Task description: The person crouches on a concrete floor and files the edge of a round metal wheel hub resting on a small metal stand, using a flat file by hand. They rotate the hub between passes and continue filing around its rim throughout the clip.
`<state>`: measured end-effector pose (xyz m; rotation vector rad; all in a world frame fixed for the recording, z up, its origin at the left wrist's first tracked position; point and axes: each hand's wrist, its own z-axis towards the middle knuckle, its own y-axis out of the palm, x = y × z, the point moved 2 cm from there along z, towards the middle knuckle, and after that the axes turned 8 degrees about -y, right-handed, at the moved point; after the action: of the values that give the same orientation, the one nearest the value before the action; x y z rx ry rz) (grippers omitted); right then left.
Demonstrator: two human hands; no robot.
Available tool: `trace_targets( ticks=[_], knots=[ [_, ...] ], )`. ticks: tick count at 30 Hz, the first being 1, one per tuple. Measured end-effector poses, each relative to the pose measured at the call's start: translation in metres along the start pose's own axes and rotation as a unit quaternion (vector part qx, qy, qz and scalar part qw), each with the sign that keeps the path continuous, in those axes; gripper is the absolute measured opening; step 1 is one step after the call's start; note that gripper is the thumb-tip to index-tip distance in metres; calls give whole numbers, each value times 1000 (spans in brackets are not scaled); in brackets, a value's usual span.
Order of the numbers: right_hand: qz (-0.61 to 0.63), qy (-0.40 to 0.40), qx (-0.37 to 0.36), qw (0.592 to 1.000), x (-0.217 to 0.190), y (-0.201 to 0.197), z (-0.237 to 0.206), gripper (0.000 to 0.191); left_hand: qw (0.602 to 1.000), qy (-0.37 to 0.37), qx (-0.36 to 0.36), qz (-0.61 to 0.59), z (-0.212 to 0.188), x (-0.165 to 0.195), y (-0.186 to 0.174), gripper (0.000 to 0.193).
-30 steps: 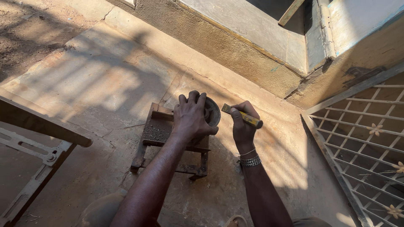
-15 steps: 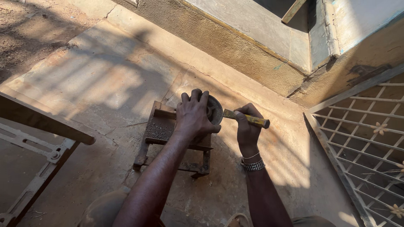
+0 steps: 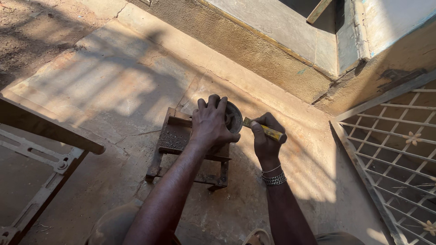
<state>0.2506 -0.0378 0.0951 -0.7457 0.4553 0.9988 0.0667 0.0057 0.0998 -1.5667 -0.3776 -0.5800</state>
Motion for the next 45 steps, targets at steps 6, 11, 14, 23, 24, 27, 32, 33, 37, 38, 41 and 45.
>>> trace_targets(
  ticks=[6, 11, 14, 23, 24, 27, 32, 33, 37, 38, 41, 45],
  knots=[
    [-20, 23, -64, 997, -3, 4, 3, 15, 1000, -1, 1, 13, 2, -1, 2, 119],
    [-53, -56, -1, 997, -7, 0, 0, 14, 1000, -9, -7, 5, 0, -1, 0, 121],
    [-50, 18, -39, 998, -1, 1, 1, 18, 1000, -8, -20, -2, -1, 0, 0, 120],
    [16, 9, 8, 1000, -7, -3, 4, 9, 1000, -8, -13, 5, 0, 3, -3, 119],
    [-9, 7, -10, 1000, -7, -2, 5, 10, 1000, -16, -23, 2, -1, 2, -3, 120],
    [-57, 9, -36, 998, -6, -3, 11, 11, 1000, -14, -14, 2, -2, 3, -2, 119],
    [14, -45, 37, 998, -2, -14, 19, 11, 1000, -15, -27, -1, 1, 3, 0, 120],
    [19, -20, -19, 999, 0, -11, 21, 12, 999, -19, -34, -2, 1, 3, 1, 121],
    [42, -13, -70, 997, 0, -17, 26, 16, 1000, -4, -15, 5, 2, 1, 1, 117],
    [57, -38, -48, 997, -2, -20, 27, 18, 1000, -8, -22, 6, 2, 1, 2, 119],
    [-29, -69, -80, 994, -6, -15, 25, 18, 999, -21, -25, 14, 1, 1, 2, 120],
    [-74, -52, -75, 993, -11, -7, 29, 16, 1000, -12, -12, 9, 1, 4, 1, 121]
  ],
)
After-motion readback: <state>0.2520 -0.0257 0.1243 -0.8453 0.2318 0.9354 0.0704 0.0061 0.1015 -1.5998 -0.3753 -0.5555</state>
